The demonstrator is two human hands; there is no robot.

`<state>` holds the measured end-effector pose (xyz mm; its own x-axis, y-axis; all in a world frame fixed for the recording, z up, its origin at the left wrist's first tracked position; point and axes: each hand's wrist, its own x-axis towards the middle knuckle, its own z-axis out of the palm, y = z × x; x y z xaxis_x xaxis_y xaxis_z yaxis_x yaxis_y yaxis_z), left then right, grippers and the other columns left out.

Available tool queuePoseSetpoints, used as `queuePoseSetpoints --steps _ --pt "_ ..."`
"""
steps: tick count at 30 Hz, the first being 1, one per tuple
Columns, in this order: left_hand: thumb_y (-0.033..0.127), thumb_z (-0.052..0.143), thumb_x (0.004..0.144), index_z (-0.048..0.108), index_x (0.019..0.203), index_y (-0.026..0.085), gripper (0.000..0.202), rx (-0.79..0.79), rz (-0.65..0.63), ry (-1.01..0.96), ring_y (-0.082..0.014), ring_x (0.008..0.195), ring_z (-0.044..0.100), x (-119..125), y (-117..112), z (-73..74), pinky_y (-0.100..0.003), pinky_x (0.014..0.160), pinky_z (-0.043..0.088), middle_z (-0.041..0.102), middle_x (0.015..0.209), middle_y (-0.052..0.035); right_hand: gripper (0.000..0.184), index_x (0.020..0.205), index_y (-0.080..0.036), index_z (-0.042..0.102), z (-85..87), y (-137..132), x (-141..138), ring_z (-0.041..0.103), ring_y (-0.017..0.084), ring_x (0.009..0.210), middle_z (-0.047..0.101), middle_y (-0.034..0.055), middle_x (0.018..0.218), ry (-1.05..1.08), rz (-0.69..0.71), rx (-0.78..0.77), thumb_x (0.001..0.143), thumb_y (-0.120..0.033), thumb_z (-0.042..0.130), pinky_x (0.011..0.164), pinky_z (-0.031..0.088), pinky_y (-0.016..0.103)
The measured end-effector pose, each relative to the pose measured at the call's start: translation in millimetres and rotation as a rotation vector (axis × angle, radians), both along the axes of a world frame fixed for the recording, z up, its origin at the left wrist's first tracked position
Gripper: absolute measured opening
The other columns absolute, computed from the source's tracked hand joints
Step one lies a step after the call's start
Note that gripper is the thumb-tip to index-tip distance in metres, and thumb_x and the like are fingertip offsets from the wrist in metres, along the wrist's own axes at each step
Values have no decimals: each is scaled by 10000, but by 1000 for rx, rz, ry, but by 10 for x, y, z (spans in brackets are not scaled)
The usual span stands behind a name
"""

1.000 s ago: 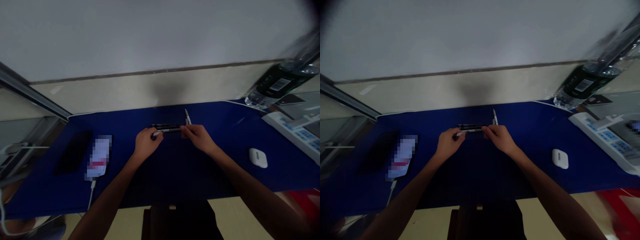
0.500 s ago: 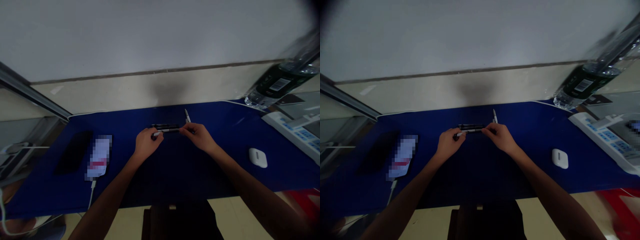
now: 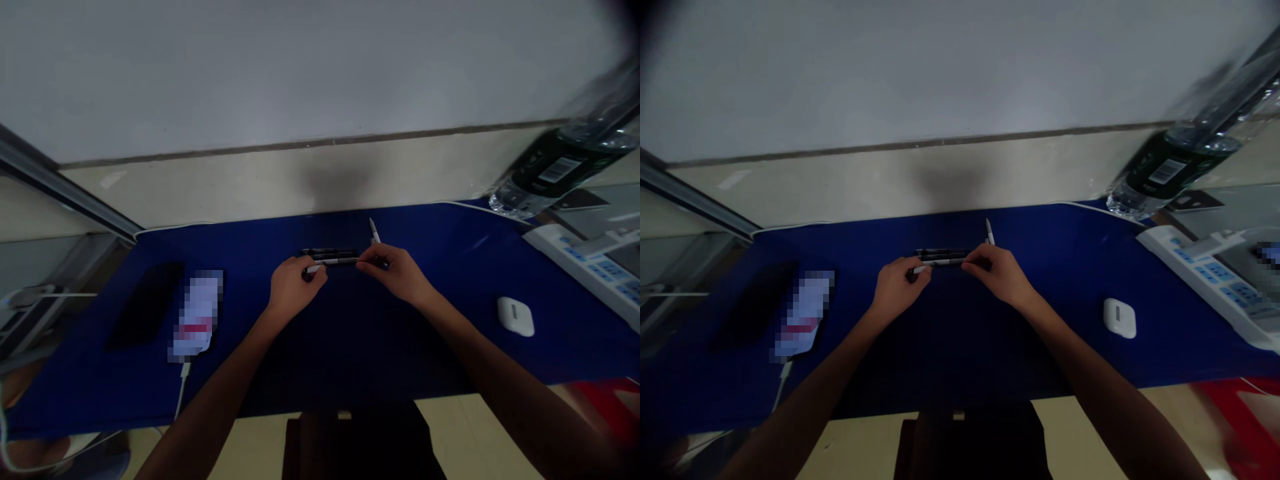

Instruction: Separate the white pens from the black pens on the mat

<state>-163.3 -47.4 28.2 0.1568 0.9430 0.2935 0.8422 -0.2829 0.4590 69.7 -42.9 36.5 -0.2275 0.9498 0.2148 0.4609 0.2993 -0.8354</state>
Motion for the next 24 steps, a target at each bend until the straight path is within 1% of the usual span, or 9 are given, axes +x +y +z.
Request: queuePoseSetpoints --steps 2,7,9,12,14,16,20,22,24 --pt "365 566 853 640 699 198 239 6 3 -1 -151 602 548 0 0 -4 -263 567 335 572 616 5 173 828 -214 694 1 1 -1 559 141 659 661 8 755 6 -7 5 831 -386 672 607 415 272" --pt "360 567 853 619 672 193 251 7 -11 -3 -149 596 546 4 1 -3 -262 559 333 563 605 6 321 738 -194 687 17 -12 4 533 132 588 648 15 678 -28 12 -55 896 -447 570 547 377 271" --pt "355 567 852 608 659 193 255 6 -11 4 -151 598 544 7 2 3 -264 562 334 559 598 7 289 748 -193 681 9 -10 8 541 137 609 645 15 689 -18 14 -49 874 -441 603 562 389 272" --pt "357 564 855 604 654 196 261 2 -12 8 -152 600 544 8 3 10 -264 558 335 559 598 6 192 812 -200 682 -6 -2 11 564 144 655 660 14 748 21 22 -49 836 -390 662 600 418 271" --pt "357 562 856 609 661 197 257 -2 -13 7 -153 602 545 7 3 9 -264 556 335 562 603 6 161 847 -206 684 -3 1 10 578 145 675 672 14 783 38 29 -50 820 -365 685 618 431 269" --pt "354 563 853 616 671 197 246 -2 -11 1 -152 603 547 6 3 6 -263 560 338 568 610 5 178 835 -206 688 11 -2 7 572 143 655 671 11 758 24 20 -50 831 -383 669 601 420 268" --pt "356 557 857 611 669 198 252 2 -16 -1 -152 606 547 2 3 3 -266 567 335 567 607 6 331 745 -199 695 35 -13 2 563 144 615 665 19 692 -45 43 -63 903 -453 553 571 389 279" --pt "360 554 859 599 663 198 259 0 -21 2 -152 604 542 0 1 1 -268 563 330 559 601 8 318 748 -199 692 27 -14 0 569 149 633 665 19 704 -43 44 -54 899 -447 561 582 396 280" --pt "362 553 860 577 653 199 265 9 -25 7 -153 610 538 -1 -2 -4 -268 563 329 553 597 9 249 787 -203 686 8 -12 0 568 150 648 659 16 726 -16 29 -45 873 -422 606 591 408 278"
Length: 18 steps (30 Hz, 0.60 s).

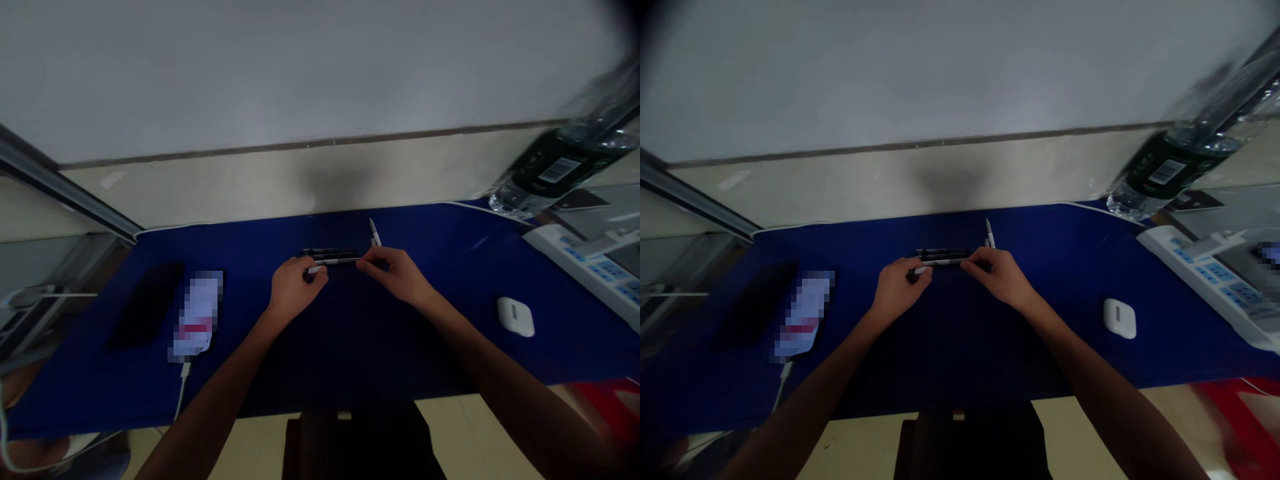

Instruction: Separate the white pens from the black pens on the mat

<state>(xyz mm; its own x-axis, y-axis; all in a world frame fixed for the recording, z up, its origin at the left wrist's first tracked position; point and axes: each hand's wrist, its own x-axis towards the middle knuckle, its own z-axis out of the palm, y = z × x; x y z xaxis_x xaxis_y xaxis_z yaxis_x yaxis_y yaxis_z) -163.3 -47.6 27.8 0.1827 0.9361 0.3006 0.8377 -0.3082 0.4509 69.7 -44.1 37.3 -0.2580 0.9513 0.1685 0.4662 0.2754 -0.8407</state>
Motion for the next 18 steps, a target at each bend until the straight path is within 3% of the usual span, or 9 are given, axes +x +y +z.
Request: queuePoseSetpoints --steps 5,13,18 --pt "361 532 877 514 631 199 295 58 -60 49 -160 637 525 21 -26 -11 -278 595 341 544 588 10 175 853 -210 684 -17 -5 -4 587 157 695 675 20 802 55 15 -14 838 -384 664 630 438 281" --pt "381 481 930 517 687 201 305 43 -207 120 -170 666 550 100 -78 -5 -313 690 395 583 643 -2 208 779 -200 685 26 -92 -112 585 148 687 660 13 751 -34 125 -4 887 -361 607 614 401 276" --pt "422 432 971 527 733 202 338 16 -231 125 -178 693 562 97 -64 -22 -311 674 391 591 672 -6 222 784 -201 681 9 -121 -170 586 155 697 658 21 760 -65 83 25 896 -368 589 610 397 276"
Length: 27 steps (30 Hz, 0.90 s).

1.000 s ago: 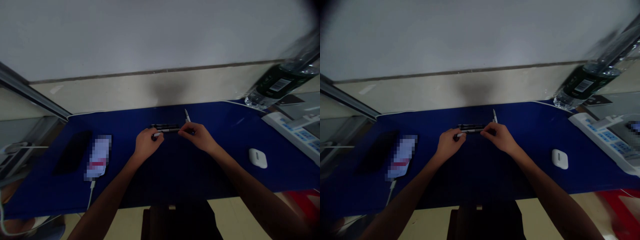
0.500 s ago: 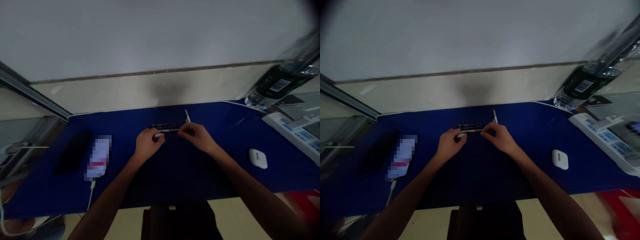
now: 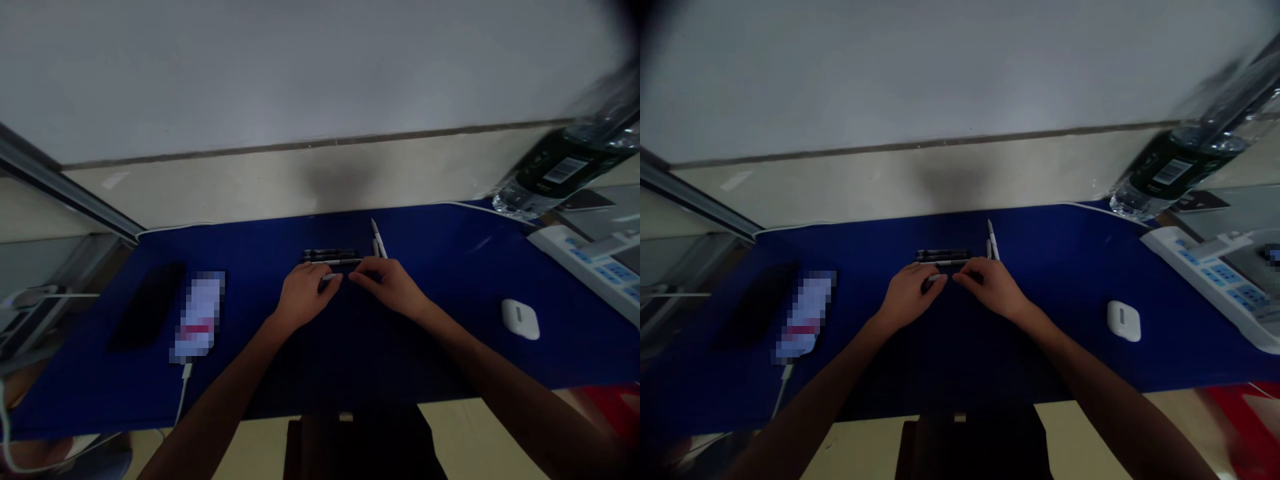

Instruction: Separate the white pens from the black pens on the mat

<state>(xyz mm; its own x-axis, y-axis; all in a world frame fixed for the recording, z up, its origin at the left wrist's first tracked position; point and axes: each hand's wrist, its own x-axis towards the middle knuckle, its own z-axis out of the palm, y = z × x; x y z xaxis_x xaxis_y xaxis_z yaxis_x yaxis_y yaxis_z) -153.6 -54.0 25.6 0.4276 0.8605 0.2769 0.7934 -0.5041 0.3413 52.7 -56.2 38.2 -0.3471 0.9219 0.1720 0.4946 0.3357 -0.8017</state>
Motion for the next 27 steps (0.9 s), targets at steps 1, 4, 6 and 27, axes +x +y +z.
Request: queuePoseSetpoints --steps 1,4,6,27 --pt "427 439 969 522 730 202 339 -2 -7 1 -179 695 563 -1 2 -3 -312 680 393 588 670 -6 225 784 -202 681 2 1 0 586 155 698 657 21 758 -2 -7 15 893 -377 592 617 401 276" --pt "425 463 959 511 714 200 337 -6 -26 -11 -181 706 564 3 1 -4 -312 700 398 590 679 -9 289 800 -201 686 19 29 49 594 159 697 664 26 758 13 18 -1 911 -433 553 622 412 276" --pt "421 466 959 516 715 199 334 -9 -29 -25 -178 705 562 5 -1 6 -310 702 396 592 683 -9 366 853 -200 694 30 75 128 615 168 718 682 35 786 66 15 -59 951 -467 464 628 430 277" --pt "423 457 962 528 700 198 353 39 35 -31 -171 679 553 -28 13 44 -307 673 398 582 645 -1 181 992 -253 732 -207 237 334 523 303 1040 672 91 1033 -467 -202 346 903 -331 595 790 380 425"
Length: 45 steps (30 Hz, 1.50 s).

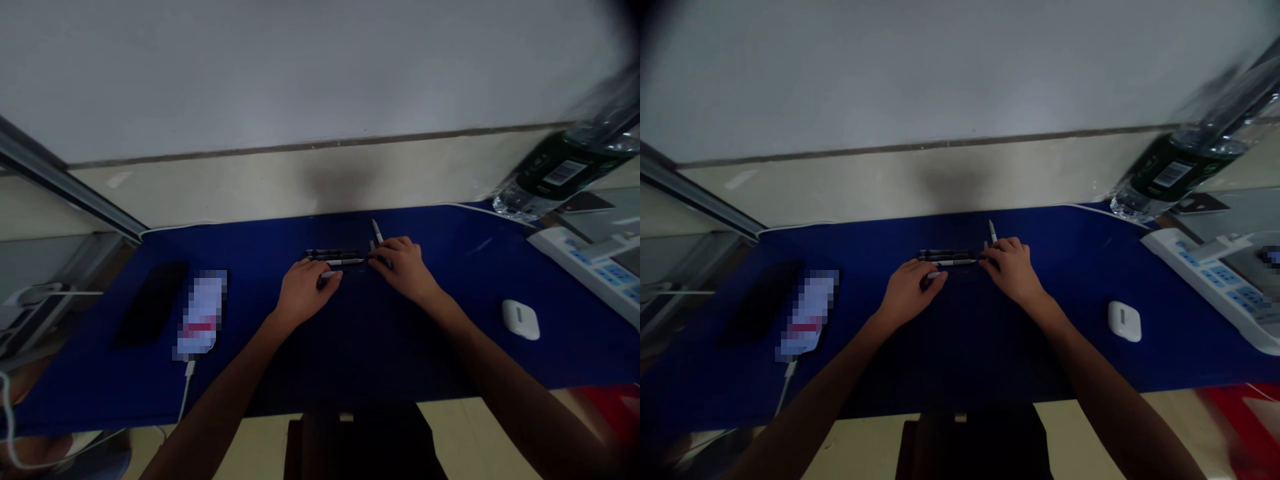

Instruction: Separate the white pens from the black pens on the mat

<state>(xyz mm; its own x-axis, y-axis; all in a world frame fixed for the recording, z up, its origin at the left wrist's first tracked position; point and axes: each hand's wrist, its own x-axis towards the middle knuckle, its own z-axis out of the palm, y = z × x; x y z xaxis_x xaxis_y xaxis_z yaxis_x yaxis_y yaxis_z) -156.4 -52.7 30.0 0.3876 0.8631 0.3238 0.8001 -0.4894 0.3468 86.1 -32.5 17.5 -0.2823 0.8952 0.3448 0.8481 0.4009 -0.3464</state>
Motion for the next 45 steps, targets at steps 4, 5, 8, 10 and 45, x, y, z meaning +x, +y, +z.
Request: queuePoseSetpoints --steps 4,5,8,10,45 --pt "420 472 956 521 691 196 350 11 2 3 -174 677 554 3 1 1 -305 676 396 582 640 -2 154 960 -257 721 10 -46 -39 515 292 1038 672 76 1024 -51 36 15 909 -316 588 784 343 408" --pt "421 470 957 517 689 196 353 9 2 6 -174 674 553 3 1 1 -305 675 395 579 636 -2 150 966 -257 716 12 -54 -45 514 289 1035 672 73 1018 -64 48 15 911 -299 583 792 337 407" --pt "427 461 960 516 690 197 359 5 3 20 -176 675 555 2 2 -3 -310 681 399 581 633 -3 166 994 -257 701 12 -62 -60 520 277 1004 676 68 967 -88 67 4 911 -235 560 806 325 406" --pt "430 458 960 527 698 198 356 6 4 28 -179 684 562 1 4 -6 -315 692 405 589 641 -5 178 990 -259 697 16 -62 -71 526 272 982 679 65 931 -76 56 0 900 -207 552 803 318 404" --pt "458 442 969 652 855 184 363 18 130 -21 -181 690 552 -18 8 -22 -289 623 375 613 667 -19 207 974 -222 734 303 -165 -152 599 193 793 684 58 850 568 109 -127 909 -308 557 635 433 308"
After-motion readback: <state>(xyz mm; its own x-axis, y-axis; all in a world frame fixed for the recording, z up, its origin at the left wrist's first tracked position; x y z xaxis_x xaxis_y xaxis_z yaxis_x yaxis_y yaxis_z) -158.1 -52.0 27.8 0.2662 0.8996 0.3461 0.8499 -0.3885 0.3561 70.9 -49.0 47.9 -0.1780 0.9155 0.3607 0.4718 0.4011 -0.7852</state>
